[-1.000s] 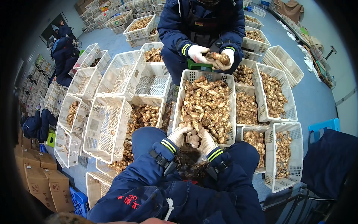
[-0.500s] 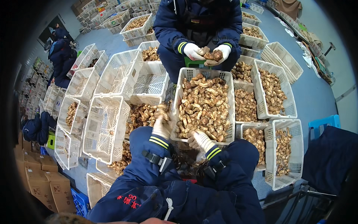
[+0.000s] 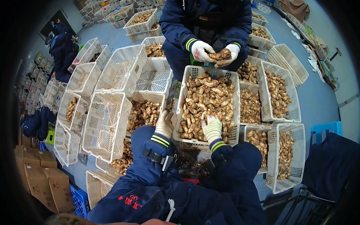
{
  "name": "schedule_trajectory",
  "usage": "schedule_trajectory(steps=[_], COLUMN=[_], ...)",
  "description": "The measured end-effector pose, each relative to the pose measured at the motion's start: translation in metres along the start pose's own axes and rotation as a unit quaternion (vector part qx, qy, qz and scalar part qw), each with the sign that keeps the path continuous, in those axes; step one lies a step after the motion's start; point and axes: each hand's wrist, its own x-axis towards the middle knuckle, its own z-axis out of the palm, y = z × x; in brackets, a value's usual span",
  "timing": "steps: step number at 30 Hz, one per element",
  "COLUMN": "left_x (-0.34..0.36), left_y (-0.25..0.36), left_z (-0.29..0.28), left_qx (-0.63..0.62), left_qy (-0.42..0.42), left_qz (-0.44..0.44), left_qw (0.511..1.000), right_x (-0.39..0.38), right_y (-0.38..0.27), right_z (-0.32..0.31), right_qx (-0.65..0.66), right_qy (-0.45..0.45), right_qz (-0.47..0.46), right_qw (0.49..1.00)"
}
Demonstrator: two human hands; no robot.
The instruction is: Sorting ginger roots from one crate to another for inspection and packing.
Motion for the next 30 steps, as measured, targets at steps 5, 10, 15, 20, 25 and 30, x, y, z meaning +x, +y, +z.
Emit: schedule_trajectory(steps=[5, 10, 15, 20, 25, 30], left_x=[0.002, 0.01, -0.003, -0.007, -0.019, -0.022], left_y=[-0.013, -0.023, -0.019, -0.016, -0.006, -0.012], left_z=[0.002, 0.005, 0.012, 0.021, 0.021, 0.028], left_qx=[0.097, 0.09, 0.087, 0.176, 0.413, 0.319], left_qy=[-0.028, -0.1, -0.08, -0.176, -0.347, -0.356], left_qz=[-0.069, -0.117, -0.109, -0.061, 0.125, 0.018], left_qw=[0.993, 0.984, 0.987, 0.967, 0.832, 0.878], right_x=[0.059, 0.091, 0.071, 0.021, -0.031, -0.05], right_y=[-0.011, 0.008, 0.008, 0.005, -0.019, -0.002], right_z=[0.0, 0.018, -0.009, -0.038, -0.049, -0.029], right_qx=[-0.195, -0.253, -0.19, -0.032, 0.199, 0.575], right_qy=[-0.055, -0.099, -0.093, -0.155, -0.185, -0.235], right_qz=[0.014, 0.026, -0.035, 0.012, -0.02, 0.063], right_qw=[0.979, 0.962, 0.977, 0.987, 0.962, 0.781])
